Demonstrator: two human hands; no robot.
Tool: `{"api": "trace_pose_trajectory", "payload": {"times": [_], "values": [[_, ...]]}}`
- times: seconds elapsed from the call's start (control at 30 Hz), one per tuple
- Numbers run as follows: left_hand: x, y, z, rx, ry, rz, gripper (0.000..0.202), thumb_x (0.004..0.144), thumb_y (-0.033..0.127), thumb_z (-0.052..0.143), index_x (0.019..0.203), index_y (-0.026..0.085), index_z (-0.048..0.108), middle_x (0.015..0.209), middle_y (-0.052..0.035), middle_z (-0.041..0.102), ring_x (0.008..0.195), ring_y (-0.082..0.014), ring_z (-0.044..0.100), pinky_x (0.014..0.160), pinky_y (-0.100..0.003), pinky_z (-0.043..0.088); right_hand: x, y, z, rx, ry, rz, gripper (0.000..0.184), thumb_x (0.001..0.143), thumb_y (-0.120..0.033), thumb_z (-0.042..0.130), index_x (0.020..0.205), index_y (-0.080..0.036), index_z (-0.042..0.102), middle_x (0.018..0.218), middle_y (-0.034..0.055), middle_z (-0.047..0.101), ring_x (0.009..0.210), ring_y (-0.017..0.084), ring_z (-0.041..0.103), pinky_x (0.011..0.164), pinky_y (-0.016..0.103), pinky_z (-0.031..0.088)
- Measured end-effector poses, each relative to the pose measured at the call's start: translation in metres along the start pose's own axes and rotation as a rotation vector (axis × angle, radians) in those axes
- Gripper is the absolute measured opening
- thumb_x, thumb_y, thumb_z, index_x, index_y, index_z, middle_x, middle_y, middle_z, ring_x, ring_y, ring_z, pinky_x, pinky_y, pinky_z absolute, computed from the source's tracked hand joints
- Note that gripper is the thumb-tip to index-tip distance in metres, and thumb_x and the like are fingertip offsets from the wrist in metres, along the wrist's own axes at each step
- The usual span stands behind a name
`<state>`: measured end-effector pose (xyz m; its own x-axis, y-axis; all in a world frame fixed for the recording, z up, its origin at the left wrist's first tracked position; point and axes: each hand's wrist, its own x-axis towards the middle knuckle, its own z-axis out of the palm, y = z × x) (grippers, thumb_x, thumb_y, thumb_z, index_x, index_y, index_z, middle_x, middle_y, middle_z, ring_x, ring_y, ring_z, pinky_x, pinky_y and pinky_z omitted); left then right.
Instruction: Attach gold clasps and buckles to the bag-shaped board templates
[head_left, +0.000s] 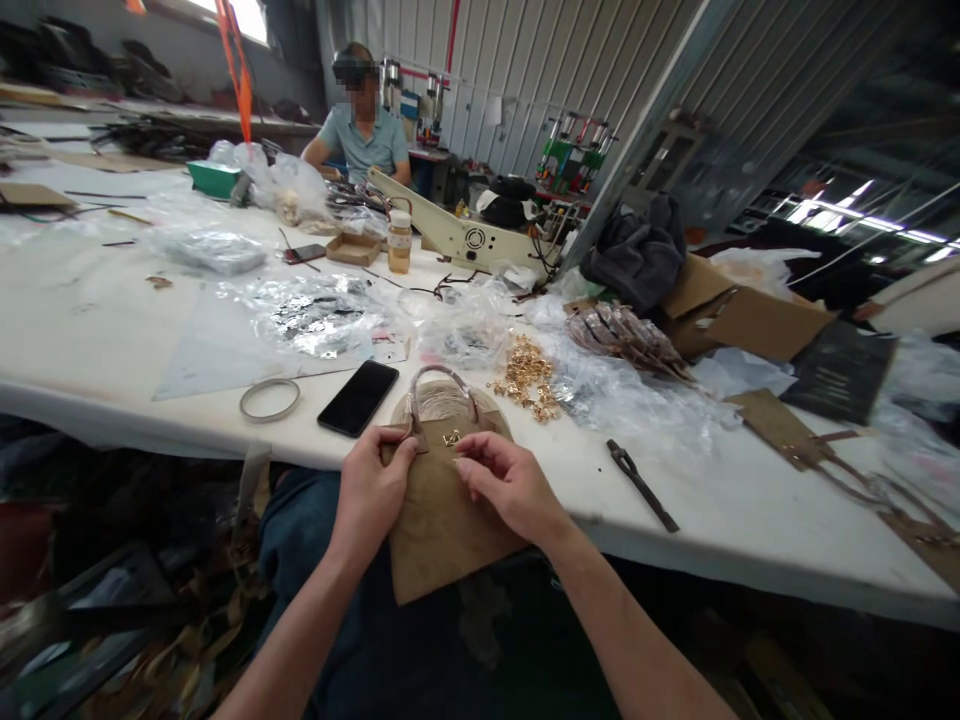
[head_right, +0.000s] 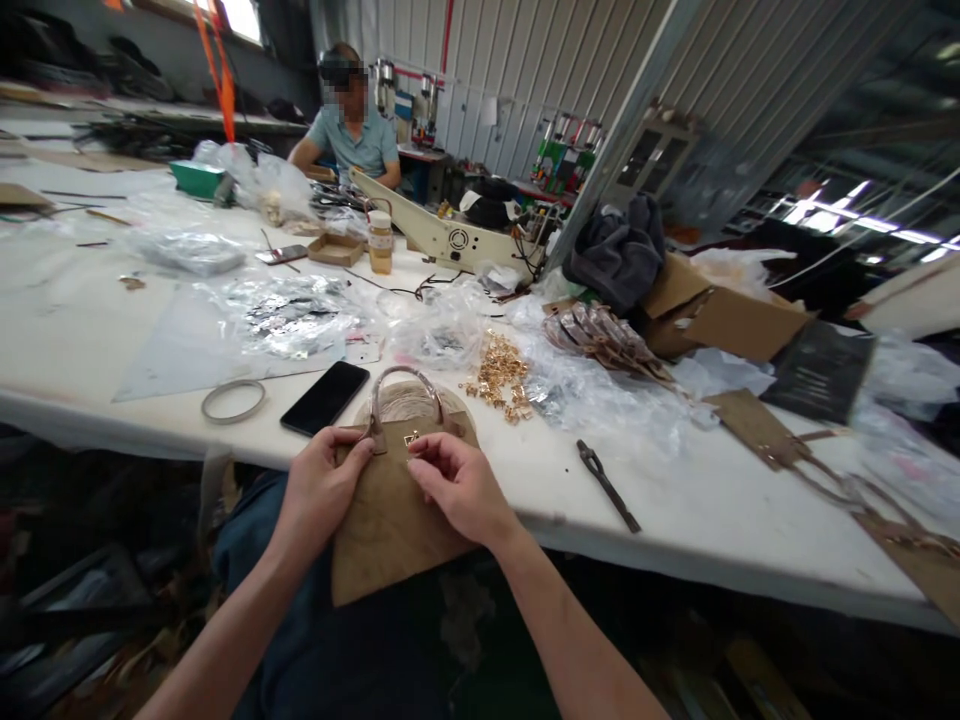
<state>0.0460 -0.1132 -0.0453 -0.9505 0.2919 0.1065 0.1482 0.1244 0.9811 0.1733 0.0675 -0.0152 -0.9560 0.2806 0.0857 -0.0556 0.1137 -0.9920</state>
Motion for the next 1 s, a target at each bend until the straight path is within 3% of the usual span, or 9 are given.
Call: {"api": "trace_pose_trajectory", "payload": {"times": [0.1, 0.27, 0.43, 0.53, 0.6, 0.73, 0.8, 0.87, 1.0], "values": [[-0.001, 0.002, -0.004, 0.026, -0.033, 0.001, 0.027, 0.096, 0.047, 0.070, 0.097, 0.020, 0.071, 0.091, -0.0051, 0.074, 0.088, -0.0258, 0.067, 0.084, -0.036, 0.050, 0.003, 0.012, 0.010, 0.054, 0.050, 0.035, 0.043, 0.100, -0.054, 0.089, 0.120, -0.017, 0.078, 0.084, 0.0027, 0.071, 0.067, 0.018, 0.064, 0.064, 0.026, 0.054], [-0.002, 0.008, -0.008, 0.005, -0.111, 0.014, 0.032, 0.105, 0.051, 0.057, 0.091, 0.022, 0.059, 0.083, -0.0011, 0.062, 0.081, -0.0218, 0.057, 0.074, -0.032, 0.044, 0.006, 0.014, 0.002, 0.098, 0.049, 0.089, 0.049, 0.094, -0.055, 0.097, 0.119, -0.016, 0.081, 0.090, 0.0057, 0.075, 0.074, 0.019, 0.069, 0.072, 0.028, 0.061], [-0.004, 0.008, -0.012, -0.163, -0.190, -0.031, 0.043, 0.095, 0.058, 0.078, 0.096, 0.022, 0.054, 0.088, 0.0008, 0.061, 0.083, -0.0195, 0.056, 0.071, -0.027, 0.043, 0.007, 0.010, 0.005, 0.127, 0.026, 0.098, 0.054, 0.089, -0.055, 0.101, 0.121, -0.016, 0.082, 0.095, 0.0067, 0.077, 0.079, 0.020, 0.070, 0.074, 0.028, 0.064], [-0.008, 0.003, -0.011, -0.260, -0.125, -0.056, 0.035, 0.098, 0.050, 0.075, 0.098, 0.023, 0.053, 0.088, 0.0019, 0.059, 0.082, -0.0171, 0.056, 0.073, -0.025, 0.045, 0.007, 0.010, 0.008, 0.094, 0.043, 0.107, 0.052, 0.087, -0.055, 0.102, 0.115, -0.015, 0.085, 0.094, 0.0083, 0.078, 0.079, 0.021, 0.072, 0.075, 0.028, 0.065], [-0.011, -0.001, -0.009, -0.320, -0.052, -0.099, 0.032, 0.098, 0.046, 0.075, 0.112, 0.022, 0.060, 0.094, 0.0004, 0.065, 0.085, -0.0176, 0.062, 0.078, -0.026, 0.050, 0.007, 0.010, 0.009, 0.071, 0.061, 0.112, 0.053, 0.086, -0.057, 0.103, 0.112, -0.014, 0.087, 0.093, 0.0095, 0.079, 0.080, 0.022, 0.074, 0.076, 0.029, 0.066], [-0.020, -0.003, -0.003, -0.558, 0.048, -0.238, 0.068, 0.093, 0.043, 0.086, 0.151, 0.023, 0.058, 0.122, -0.0078, 0.077, 0.106, -0.0230, 0.075, 0.091, -0.030, 0.059, 0.006, 0.006, 0.014, 0.016, 0.076, 0.131, 0.053, 0.083, -0.059, 0.103, 0.109, -0.015, 0.089, 0.091, 0.0108, 0.080, 0.082, 0.027, 0.079, 0.078, 0.034, 0.070], [-0.024, 0.000, 0.001, -0.711, 0.004, -0.342, 0.070, 0.089, 0.047, 0.091, 0.147, 0.018, 0.065, 0.124, -0.0123, 0.079, 0.111, -0.0277, 0.078, 0.094, -0.033, 0.062, 0.005, 0.000, 0.018, -0.040, 0.096, 0.109, 0.049, 0.086, -0.058, 0.100, 0.108, -0.016, 0.089, 0.091, 0.0109, 0.080, 0.083, 0.030, 0.080, 0.079, 0.037, 0.071], [-0.027, 0.006, 0.005, -0.852, -0.071, -0.430, 0.066, 0.085, 0.054, 0.094, 0.132, 0.012, 0.074, 0.114, -0.0157, 0.082, 0.107, -0.0326, 0.080, 0.093, -0.039, 0.066, 0.007, -0.006, 0.024, -0.117, 0.129, 0.047, 0.042, 0.091, -0.054, 0.095, 0.111, -0.018, 0.089, 0.093, 0.0100, 0.081, 0.083, 0.031, 0.081, 0.079, 0.039, 0.072], [-0.030, 0.017, 0.010, -0.961, -0.066, -0.442, 0.061, 0.080, 0.059, 0.098, 0.113, 0.011, 0.080, 0.099, -0.0153, 0.083, 0.100, -0.0346, 0.082, 0.090, -0.041, 0.069, 0.018, -0.016, 0.037, -0.238, 0.174, -0.095, 0.027, 0.100, -0.044, 0.085, 0.117, -0.023, 0.088, 0.102, 0.0074, 0.082, 0.087, 0.030, 0.082, 0.080, 0.038, 0.072]]}}
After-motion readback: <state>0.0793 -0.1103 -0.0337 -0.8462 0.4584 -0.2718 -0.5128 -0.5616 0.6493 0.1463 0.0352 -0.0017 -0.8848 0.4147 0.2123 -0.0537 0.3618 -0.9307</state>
